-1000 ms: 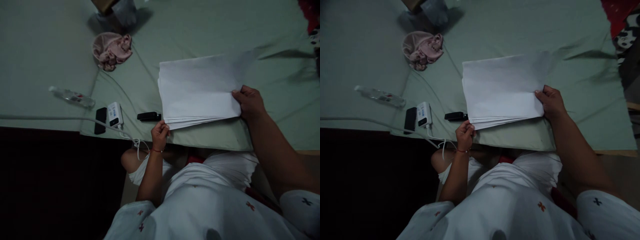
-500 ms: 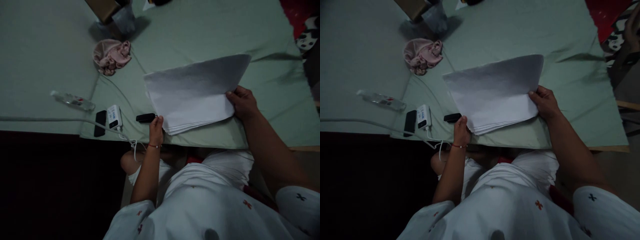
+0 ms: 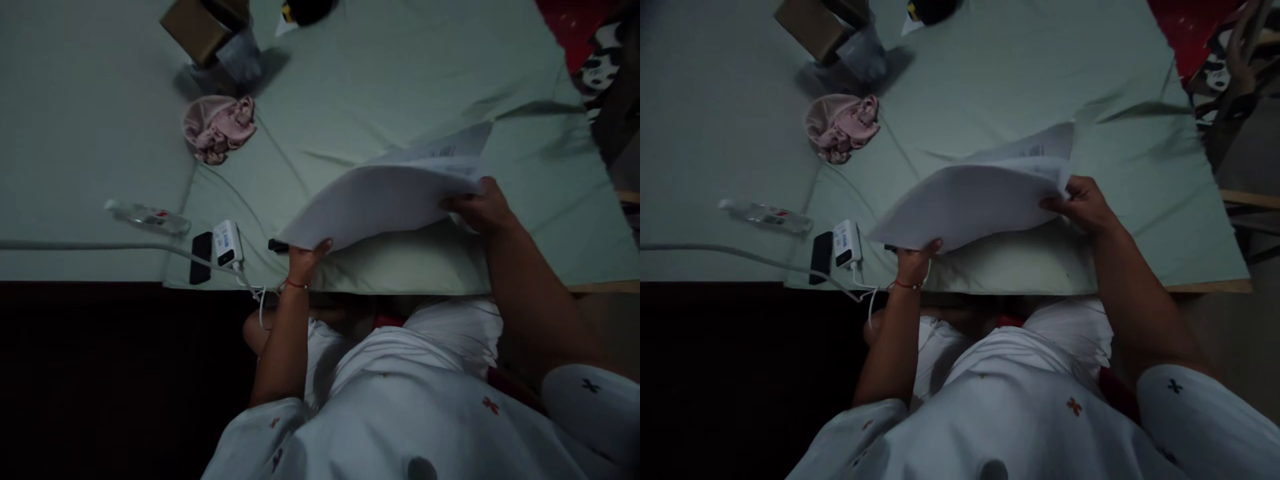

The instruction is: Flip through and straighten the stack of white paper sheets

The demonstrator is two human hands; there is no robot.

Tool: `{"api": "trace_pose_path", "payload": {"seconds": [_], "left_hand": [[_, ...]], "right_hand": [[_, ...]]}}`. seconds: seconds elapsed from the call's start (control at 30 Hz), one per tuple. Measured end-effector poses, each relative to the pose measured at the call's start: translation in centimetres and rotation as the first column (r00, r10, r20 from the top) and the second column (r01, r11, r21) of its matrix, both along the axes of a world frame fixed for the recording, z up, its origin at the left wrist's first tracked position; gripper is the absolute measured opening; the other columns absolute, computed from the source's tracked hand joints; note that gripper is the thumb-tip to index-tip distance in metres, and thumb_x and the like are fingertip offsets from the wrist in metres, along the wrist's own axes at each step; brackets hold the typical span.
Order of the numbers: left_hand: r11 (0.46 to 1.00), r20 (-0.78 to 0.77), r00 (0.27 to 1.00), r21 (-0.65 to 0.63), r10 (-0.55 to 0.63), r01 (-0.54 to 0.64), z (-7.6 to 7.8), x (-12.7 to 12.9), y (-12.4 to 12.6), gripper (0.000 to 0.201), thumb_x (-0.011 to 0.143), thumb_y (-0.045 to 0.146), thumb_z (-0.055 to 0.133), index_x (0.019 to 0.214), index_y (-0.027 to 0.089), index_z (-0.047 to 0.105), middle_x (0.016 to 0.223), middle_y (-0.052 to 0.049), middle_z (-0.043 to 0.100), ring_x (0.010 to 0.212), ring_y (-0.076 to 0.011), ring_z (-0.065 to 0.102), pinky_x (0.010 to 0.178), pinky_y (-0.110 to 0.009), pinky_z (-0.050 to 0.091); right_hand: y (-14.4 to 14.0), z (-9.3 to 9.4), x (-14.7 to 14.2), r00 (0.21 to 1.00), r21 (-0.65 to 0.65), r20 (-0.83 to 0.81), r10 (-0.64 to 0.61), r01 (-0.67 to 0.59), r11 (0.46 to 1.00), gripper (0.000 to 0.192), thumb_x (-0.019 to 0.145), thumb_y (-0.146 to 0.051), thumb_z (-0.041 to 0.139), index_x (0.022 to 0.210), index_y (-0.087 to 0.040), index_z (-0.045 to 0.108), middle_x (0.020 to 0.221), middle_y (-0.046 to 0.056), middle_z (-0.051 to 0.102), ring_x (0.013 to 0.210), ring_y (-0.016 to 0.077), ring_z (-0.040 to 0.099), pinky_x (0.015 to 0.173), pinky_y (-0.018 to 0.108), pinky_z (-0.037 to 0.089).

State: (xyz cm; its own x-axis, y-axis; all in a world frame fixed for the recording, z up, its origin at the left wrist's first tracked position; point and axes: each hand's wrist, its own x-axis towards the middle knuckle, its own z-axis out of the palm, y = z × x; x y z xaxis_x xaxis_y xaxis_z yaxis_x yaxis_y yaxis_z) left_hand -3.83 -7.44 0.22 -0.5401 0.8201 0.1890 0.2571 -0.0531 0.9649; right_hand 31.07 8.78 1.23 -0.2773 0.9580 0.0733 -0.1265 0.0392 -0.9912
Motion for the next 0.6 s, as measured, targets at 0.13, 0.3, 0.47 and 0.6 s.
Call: {"api": "trace_pose_path", "payload": {"seconds": [0.13, 0.3, 0.47, 0.6], "left_hand": [[0.998, 0.043, 0.999, -0.051, -0.032, 0.034, -1.6, 0.3, 0.9, 0.059, 0.049, 0.047, 0.1, 0.094, 0.021, 0.072, 0.089, -0.006, 0.077, 0.096, -0.023, 0.072, 0.104, -0.04, 0.058], [0.994, 0.065, 0.995, -0.072, -0.077, 0.082, -1.7, 0.7, 1.8, 0.053, 0.053, 0.041, 0.099, 0.095, 0.02, 0.073, 0.088, -0.006, 0.076, 0.096, -0.022, 0.072, 0.104, -0.04, 0.058], [0.993, 0.036, 0.993, -0.041, -0.108, 0.11, -1.4, 0.3, 0.7, 0.062, 0.05, 0.041, 0.1, 0.102, 0.023, 0.072, 0.092, -0.005, 0.075, 0.092, -0.0211, 0.071, 0.097, -0.041, 0.061], [0.989, -0.039, 0.993, -0.094, -0.114, 0.11, -1.9, -0.2, 0.2, 0.067, 0.044, 0.047, 0.101, 0.1, 0.023, 0.073, 0.091, -0.005, 0.076, 0.092, -0.0236, 0.072, 0.097, -0.043, 0.062]], "right_hand": [[-0.8, 0.5, -0.7, 0.992, 0.036, -0.031, 0.119, -0.118, 0.992, 0.027, 0.06, -0.031, 0.098, 0.079, -0.027, 0.081, 0.092, 0.002, 0.081, 0.109, 0.0321, 0.074, 0.087, 0.045, 0.064], [-0.2, -0.7, 0.3, 0.999, -0.016, -0.003, 0.039, -0.039, 0.999, 0.041, 0.047, -0.026, 0.104, 0.079, -0.027, 0.078, 0.094, 0.002, 0.081, 0.122, 0.0366, 0.071, 0.092, 0.044, 0.063], [0.6, -1.3, 1.0, 0.997, -0.137, 0.074, -0.017, 0.027, 0.99, 0.062, 0.031, -0.008, 0.102, 0.08, -0.032, 0.074, 0.093, -0.003, 0.08, 0.116, 0.0345, 0.072, 0.094, 0.049, 0.065], [-0.2, -0.6, 0.6, 0.989, -0.168, 0.059, 0.135, -0.123, 0.978, 0.048, 0.044, -0.014, 0.101, 0.081, -0.031, 0.076, 0.093, -0.001, 0.08, 0.113, 0.0342, 0.075, 0.091, 0.048, 0.067]]}}
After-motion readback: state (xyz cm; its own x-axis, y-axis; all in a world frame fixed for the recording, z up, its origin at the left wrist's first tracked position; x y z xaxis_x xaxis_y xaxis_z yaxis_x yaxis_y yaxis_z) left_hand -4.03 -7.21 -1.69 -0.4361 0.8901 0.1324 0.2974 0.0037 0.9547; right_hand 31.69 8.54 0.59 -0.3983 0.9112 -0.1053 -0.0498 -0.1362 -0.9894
